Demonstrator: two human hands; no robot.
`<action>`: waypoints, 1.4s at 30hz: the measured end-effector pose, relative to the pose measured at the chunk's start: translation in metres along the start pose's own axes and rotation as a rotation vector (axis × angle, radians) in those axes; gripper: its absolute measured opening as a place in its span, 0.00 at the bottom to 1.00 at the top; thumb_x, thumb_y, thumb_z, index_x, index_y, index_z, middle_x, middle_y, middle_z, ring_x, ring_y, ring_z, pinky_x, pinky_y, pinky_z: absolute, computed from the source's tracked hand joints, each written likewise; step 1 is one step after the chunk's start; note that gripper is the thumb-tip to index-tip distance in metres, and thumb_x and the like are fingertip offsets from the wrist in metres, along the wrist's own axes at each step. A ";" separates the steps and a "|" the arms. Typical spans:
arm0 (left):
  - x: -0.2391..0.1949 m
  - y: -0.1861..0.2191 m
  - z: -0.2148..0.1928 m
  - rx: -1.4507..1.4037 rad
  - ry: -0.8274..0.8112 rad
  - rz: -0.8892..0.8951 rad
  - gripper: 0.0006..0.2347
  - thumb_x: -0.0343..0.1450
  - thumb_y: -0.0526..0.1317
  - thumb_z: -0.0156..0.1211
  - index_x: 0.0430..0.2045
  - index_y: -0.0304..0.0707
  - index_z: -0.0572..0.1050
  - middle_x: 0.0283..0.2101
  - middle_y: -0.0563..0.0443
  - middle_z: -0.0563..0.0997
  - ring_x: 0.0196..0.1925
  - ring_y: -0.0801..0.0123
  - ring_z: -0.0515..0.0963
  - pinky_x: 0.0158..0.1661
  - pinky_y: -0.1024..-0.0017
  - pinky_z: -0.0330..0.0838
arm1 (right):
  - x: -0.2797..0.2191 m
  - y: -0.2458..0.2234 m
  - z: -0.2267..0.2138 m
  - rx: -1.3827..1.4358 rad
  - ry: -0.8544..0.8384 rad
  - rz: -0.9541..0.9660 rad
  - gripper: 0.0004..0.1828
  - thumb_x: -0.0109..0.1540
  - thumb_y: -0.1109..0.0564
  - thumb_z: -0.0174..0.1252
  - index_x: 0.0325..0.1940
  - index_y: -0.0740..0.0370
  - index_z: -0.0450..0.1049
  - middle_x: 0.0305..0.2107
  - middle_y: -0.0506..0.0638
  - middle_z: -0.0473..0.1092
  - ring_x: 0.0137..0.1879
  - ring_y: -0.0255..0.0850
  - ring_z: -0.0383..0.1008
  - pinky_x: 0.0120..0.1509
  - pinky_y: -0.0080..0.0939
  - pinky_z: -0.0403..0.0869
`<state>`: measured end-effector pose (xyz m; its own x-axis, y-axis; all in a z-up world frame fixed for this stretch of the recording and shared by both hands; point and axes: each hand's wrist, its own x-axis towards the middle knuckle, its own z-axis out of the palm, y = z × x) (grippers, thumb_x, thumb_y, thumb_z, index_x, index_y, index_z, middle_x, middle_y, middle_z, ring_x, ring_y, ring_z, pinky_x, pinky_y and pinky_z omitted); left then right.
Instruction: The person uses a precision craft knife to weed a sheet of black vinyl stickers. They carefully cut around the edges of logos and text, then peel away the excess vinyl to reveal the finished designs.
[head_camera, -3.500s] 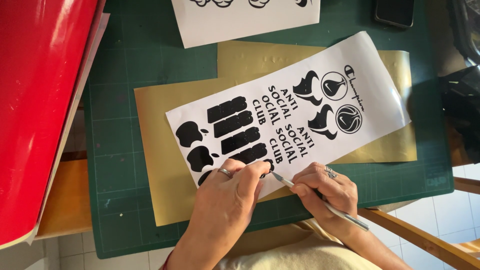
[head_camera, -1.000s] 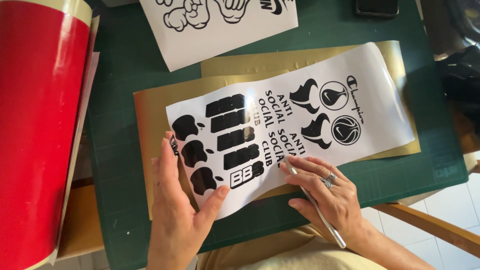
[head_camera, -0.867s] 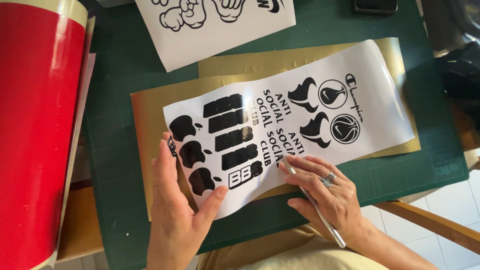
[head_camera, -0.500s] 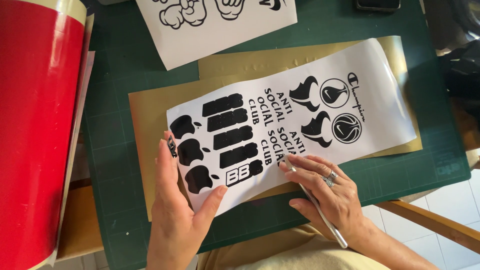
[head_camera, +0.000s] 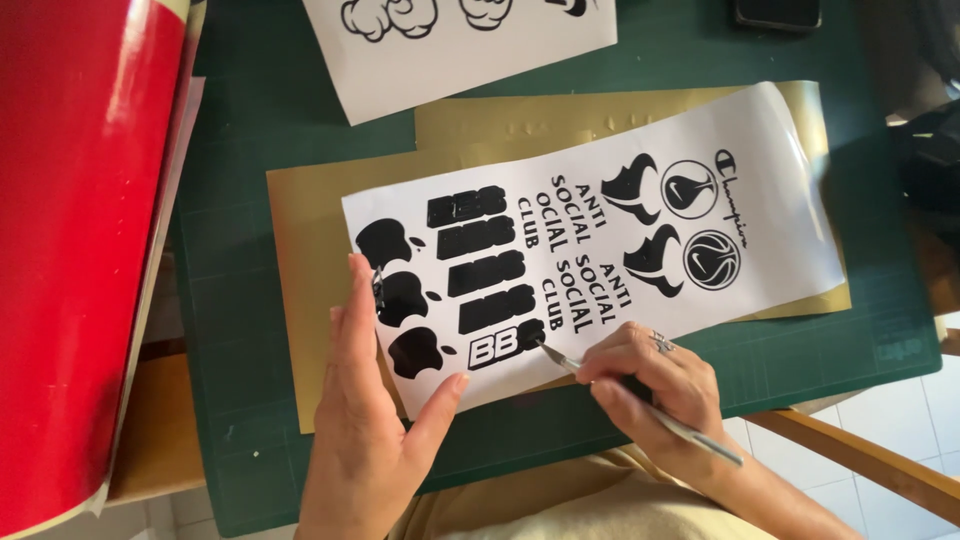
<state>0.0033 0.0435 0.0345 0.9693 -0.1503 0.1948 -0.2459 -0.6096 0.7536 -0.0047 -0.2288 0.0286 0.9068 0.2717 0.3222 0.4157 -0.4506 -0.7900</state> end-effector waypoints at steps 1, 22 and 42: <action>0.000 0.000 0.000 0.007 -0.011 -0.002 0.45 0.72 0.38 0.72 0.79 0.28 0.42 0.85 0.38 0.47 0.85 0.48 0.59 0.81 0.40 0.52 | -0.004 0.004 0.001 0.031 -0.002 0.076 0.12 0.71 0.53 0.52 0.42 0.60 0.78 0.32 0.50 0.77 0.35 0.39 0.79 0.39 0.34 0.73; 0.002 0.007 0.017 0.268 -0.032 0.250 0.31 0.73 0.36 0.71 0.71 0.34 0.60 0.62 0.56 0.85 0.74 0.52 0.77 0.75 0.31 0.51 | -0.007 0.010 0.003 -0.056 -0.028 0.178 0.09 0.70 0.57 0.53 0.39 0.54 0.78 0.30 0.42 0.75 0.31 0.33 0.70 0.36 0.31 0.67; 0.000 0.016 0.049 0.171 -0.051 0.294 0.30 0.77 0.28 0.57 0.75 0.28 0.53 0.57 0.58 0.90 0.70 0.62 0.81 0.78 0.48 0.54 | -0.004 0.010 0.004 -0.056 -0.013 0.164 0.06 0.70 0.57 0.57 0.40 0.54 0.79 0.29 0.41 0.77 0.29 0.33 0.70 0.36 0.30 0.68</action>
<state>-0.0003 -0.0045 0.0161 0.8572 -0.3746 0.3534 -0.5144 -0.6556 0.5528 -0.0044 -0.2309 0.0169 0.9621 0.2011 0.1843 0.2656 -0.5368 -0.8008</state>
